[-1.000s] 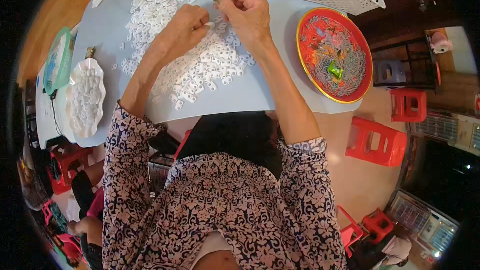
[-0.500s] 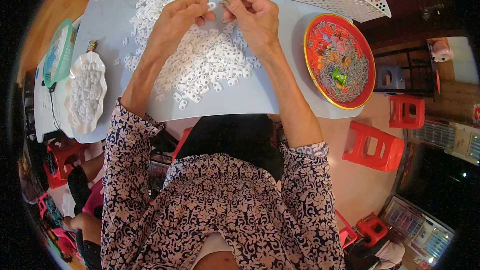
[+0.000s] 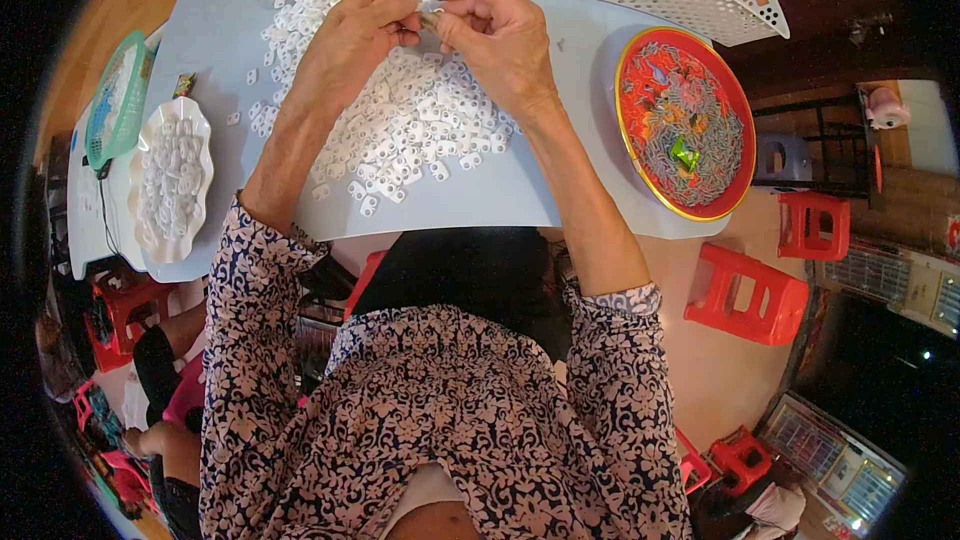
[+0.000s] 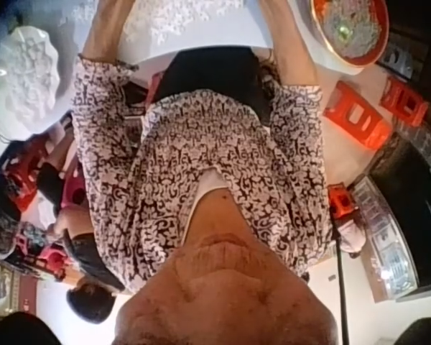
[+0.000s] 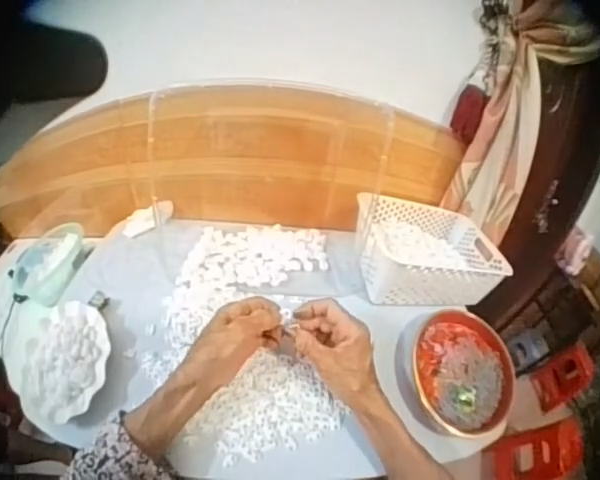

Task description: Manually assembling small white plastic components at a table.

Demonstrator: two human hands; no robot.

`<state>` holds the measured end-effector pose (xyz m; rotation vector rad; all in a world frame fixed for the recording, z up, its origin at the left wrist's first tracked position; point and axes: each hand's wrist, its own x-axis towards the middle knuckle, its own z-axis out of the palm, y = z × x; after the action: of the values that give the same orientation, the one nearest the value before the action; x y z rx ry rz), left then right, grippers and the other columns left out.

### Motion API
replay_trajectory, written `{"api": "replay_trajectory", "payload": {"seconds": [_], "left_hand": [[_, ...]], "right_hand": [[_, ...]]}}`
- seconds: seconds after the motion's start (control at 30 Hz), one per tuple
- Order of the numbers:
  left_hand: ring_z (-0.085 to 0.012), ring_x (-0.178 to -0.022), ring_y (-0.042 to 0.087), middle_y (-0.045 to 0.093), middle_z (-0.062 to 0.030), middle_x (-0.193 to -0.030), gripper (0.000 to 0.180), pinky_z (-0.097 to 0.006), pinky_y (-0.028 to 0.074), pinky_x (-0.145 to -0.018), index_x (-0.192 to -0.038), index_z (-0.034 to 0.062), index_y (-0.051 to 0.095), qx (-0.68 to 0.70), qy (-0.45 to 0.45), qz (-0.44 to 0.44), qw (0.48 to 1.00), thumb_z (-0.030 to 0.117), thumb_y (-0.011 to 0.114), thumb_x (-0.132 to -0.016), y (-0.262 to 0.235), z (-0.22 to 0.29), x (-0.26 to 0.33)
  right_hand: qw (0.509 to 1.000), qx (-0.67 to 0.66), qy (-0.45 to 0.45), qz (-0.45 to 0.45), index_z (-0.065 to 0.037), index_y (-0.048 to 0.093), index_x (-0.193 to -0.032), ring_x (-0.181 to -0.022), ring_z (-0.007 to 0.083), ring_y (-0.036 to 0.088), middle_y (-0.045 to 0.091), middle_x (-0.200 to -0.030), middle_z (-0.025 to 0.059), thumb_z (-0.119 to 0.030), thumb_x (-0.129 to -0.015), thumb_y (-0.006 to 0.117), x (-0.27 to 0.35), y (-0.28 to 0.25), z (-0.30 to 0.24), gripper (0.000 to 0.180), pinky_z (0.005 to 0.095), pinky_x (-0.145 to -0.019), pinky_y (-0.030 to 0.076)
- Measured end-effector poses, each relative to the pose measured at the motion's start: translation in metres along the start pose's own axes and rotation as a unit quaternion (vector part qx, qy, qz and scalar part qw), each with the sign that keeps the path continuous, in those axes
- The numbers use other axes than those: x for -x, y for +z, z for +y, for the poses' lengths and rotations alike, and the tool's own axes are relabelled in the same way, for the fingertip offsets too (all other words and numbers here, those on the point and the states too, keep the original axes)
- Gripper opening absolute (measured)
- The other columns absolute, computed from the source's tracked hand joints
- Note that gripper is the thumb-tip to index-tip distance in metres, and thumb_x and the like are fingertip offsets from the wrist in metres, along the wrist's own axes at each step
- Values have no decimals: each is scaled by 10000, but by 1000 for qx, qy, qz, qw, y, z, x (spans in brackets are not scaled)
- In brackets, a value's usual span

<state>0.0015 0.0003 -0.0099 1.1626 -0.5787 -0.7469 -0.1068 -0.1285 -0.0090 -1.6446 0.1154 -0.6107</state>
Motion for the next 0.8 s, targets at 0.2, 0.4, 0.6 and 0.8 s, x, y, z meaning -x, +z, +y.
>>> {"api": "replay_trajectory", "payload": {"seconds": [0.2, 0.4, 0.6, 0.8], "left_hand": [[-106, -763, 552, 602, -30, -787, 184, -250, 441, -725, -875, 17, 643, -14, 2, 8, 1000, 191, 585, -860, 0, 1, 0], [-93, -730, 521, 582, -19, -753, 190, -237, 427, -704, -852, 21, 636, -76, 39, -24, 996, 198, 568, -863, -3, 0, 0], [-88, -697, 498, 567, -11, -721, 228, -231, 416, -676, -843, 21, 630, -185, 36, -73, 979, 220, 526, -883, -8, 8, 0], [-93, -685, 510, 571, -15, -706, 266, -241, 421, -640, -825, 17, 605, -196, 90, -75, 974, 223, 461, -912, -2, 7, 3]], "right_hand": [[1000, 24, 8, -8, 11, 573, -1008, -629, 55, 553, 636, -763, 29, 10, -795, 620, 0, 0, -3, 218, 199, -555, 446], [1000, 29, 0, -1, 3, 579, -1050, -618, 50, 547, 632, -756, 23, 15, -791, 615, 1, 1, -5, 261, 198, -551, 442], [999, 34, -4, -35, -14, 607, -1061, -619, 51, 549, 618, -751, 9, 20, -793, 600, 2, -1, -3, 271, 196, -571, 453], [999, 27, -24, 2, -18, 613, -1051, -656, 49, 546, 613, -771, 4, 14, -806, 600, 2, -1, -4, 247, 195, -596, 454]]}}
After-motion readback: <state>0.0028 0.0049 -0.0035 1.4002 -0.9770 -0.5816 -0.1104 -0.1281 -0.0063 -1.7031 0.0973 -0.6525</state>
